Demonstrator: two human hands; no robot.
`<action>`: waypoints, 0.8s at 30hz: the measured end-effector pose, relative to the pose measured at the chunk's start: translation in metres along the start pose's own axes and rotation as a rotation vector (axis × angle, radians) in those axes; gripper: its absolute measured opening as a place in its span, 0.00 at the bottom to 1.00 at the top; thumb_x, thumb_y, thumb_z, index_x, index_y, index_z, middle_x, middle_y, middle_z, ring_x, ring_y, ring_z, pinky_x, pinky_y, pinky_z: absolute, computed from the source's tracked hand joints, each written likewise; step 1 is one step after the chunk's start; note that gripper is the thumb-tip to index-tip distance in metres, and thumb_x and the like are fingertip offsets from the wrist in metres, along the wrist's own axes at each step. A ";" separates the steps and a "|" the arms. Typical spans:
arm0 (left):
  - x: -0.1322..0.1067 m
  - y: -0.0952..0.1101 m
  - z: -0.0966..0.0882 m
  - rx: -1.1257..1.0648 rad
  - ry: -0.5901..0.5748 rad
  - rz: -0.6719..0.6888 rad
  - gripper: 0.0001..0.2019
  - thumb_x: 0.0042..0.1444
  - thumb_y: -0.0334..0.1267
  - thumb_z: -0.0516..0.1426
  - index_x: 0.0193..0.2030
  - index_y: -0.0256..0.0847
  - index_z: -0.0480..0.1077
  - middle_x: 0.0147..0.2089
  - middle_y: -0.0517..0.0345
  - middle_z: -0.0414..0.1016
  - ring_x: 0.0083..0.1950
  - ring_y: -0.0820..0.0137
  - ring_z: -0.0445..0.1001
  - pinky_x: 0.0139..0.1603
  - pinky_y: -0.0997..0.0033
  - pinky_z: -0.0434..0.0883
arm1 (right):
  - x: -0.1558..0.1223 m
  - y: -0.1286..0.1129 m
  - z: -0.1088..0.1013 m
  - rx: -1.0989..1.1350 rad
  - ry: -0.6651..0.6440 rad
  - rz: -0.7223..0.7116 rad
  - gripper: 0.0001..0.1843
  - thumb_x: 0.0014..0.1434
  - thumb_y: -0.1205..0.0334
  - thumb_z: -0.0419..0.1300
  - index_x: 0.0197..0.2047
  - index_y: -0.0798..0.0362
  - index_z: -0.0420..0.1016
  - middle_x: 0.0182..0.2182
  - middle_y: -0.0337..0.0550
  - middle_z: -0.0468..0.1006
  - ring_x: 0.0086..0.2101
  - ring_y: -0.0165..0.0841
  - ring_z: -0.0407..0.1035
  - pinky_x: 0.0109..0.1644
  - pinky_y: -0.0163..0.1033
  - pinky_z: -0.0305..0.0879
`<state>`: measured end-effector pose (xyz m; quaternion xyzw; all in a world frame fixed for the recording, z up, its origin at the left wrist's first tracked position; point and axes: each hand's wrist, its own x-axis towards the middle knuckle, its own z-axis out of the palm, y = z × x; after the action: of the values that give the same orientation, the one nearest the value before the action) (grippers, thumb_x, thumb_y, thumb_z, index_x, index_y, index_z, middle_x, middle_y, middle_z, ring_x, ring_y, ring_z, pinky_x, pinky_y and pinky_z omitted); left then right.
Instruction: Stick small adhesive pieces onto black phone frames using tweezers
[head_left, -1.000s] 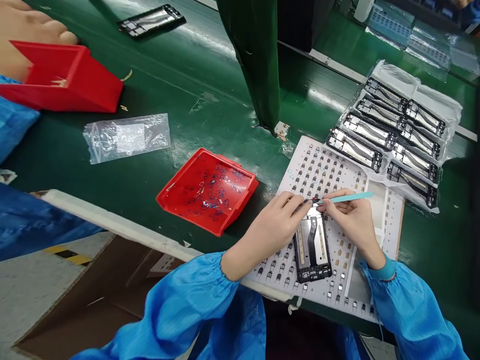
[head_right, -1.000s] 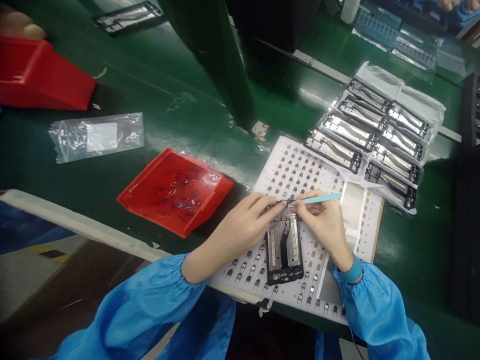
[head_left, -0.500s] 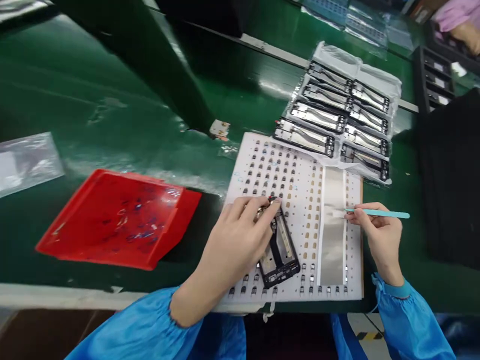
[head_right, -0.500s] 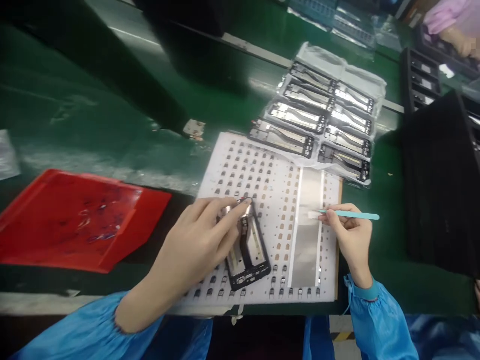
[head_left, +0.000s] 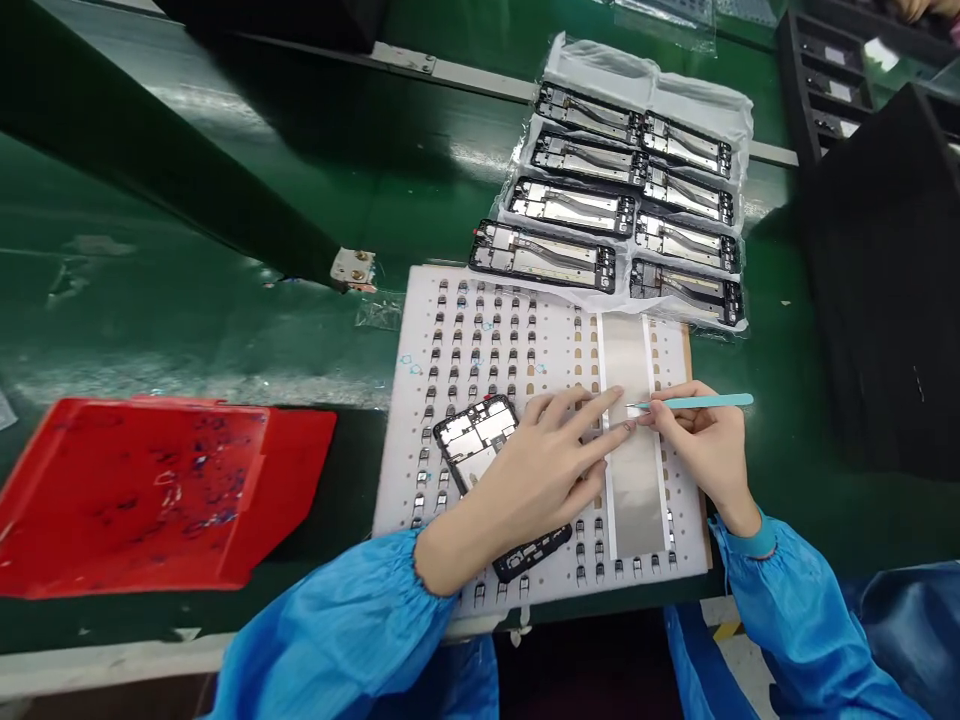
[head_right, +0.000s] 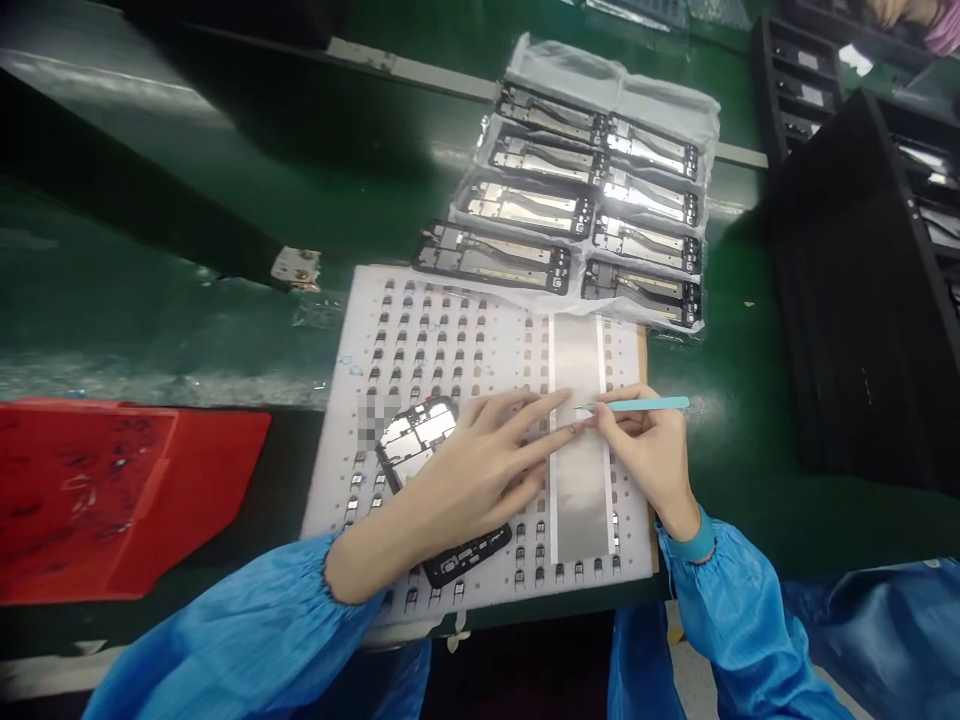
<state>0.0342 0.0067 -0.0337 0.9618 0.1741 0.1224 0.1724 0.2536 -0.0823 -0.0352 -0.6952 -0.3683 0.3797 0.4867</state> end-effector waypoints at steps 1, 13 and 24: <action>0.000 0.000 0.000 -0.002 -0.002 0.000 0.24 0.72 0.32 0.54 0.72 0.43 0.71 0.79 0.44 0.63 0.68 0.42 0.68 0.61 0.39 0.72 | 0.000 0.000 0.000 0.000 -0.002 0.001 0.17 0.64 0.44 0.74 0.42 0.49 0.82 0.38 0.47 0.89 0.38 0.45 0.88 0.41 0.45 0.87; 0.000 0.001 0.001 0.005 -0.024 -0.018 0.23 0.72 0.32 0.53 0.71 0.44 0.72 0.79 0.45 0.63 0.69 0.43 0.67 0.62 0.38 0.72 | -0.001 -0.002 -0.001 -0.019 -0.012 0.001 0.16 0.64 0.44 0.74 0.42 0.49 0.84 0.38 0.47 0.89 0.39 0.46 0.88 0.42 0.46 0.88; 0.001 0.003 -0.001 -0.053 0.000 -0.014 0.23 0.71 0.33 0.55 0.71 0.43 0.72 0.80 0.44 0.62 0.70 0.42 0.68 0.63 0.36 0.73 | -0.003 -0.008 -0.002 0.019 0.021 -0.059 0.13 0.64 0.48 0.74 0.39 0.48 0.84 0.35 0.44 0.88 0.36 0.45 0.87 0.42 0.48 0.88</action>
<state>0.0357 0.0047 -0.0315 0.9556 0.1776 0.1257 0.1987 0.2527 -0.0834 -0.0264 -0.6832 -0.3801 0.3614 0.5081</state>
